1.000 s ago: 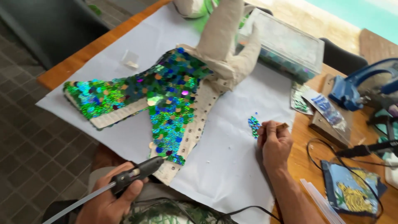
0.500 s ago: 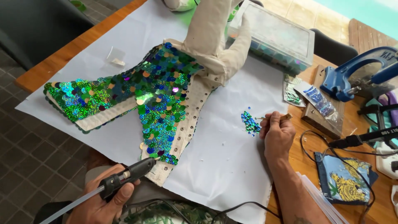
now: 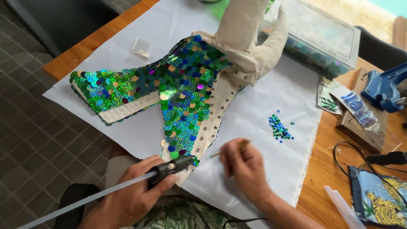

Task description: The person uses a hot glue gun to attach small iridescent sequins to a white fabric piece that is already partially covered with green and blue sequins. They repeatedly pick up sequins with a wooden stick, place them on the fabric, and apply glue to secure them.

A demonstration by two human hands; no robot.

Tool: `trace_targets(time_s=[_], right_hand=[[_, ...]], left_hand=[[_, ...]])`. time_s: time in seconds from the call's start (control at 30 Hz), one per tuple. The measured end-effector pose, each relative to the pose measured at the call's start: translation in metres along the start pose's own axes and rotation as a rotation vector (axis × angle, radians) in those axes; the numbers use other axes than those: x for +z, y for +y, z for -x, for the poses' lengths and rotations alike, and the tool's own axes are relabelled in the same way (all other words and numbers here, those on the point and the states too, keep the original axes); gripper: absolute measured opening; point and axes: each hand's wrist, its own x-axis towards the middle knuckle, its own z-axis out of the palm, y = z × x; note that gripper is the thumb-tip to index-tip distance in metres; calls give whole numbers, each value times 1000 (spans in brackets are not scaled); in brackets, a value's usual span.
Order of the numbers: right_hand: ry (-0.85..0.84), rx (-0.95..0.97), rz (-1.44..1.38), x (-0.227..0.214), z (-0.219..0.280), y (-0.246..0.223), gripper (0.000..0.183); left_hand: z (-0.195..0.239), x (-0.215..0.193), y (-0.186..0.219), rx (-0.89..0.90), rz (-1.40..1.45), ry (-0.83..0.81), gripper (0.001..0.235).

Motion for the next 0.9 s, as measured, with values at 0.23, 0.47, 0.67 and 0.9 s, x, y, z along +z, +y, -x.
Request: trace_targets(time_s=[0.23, 0.47, 0.67, 0.9], right_hand=[[-59, -37, 243, 20, -3, -9, 32], [-66, -53, 283, 16, -1, -4, 31], [-84, -103, 238, 17, -2, -2, 33], [-94, -47, 217, 15, -2, 0, 31]], left_hand=[[-7, 3, 14, -81, -177, -71, 37], [-11, 5, 22, -94, -240, -135, 38], [-9, 6, 30, -154, -261, -158, 42], [-6, 9, 25, -146, -297, -110, 46]])
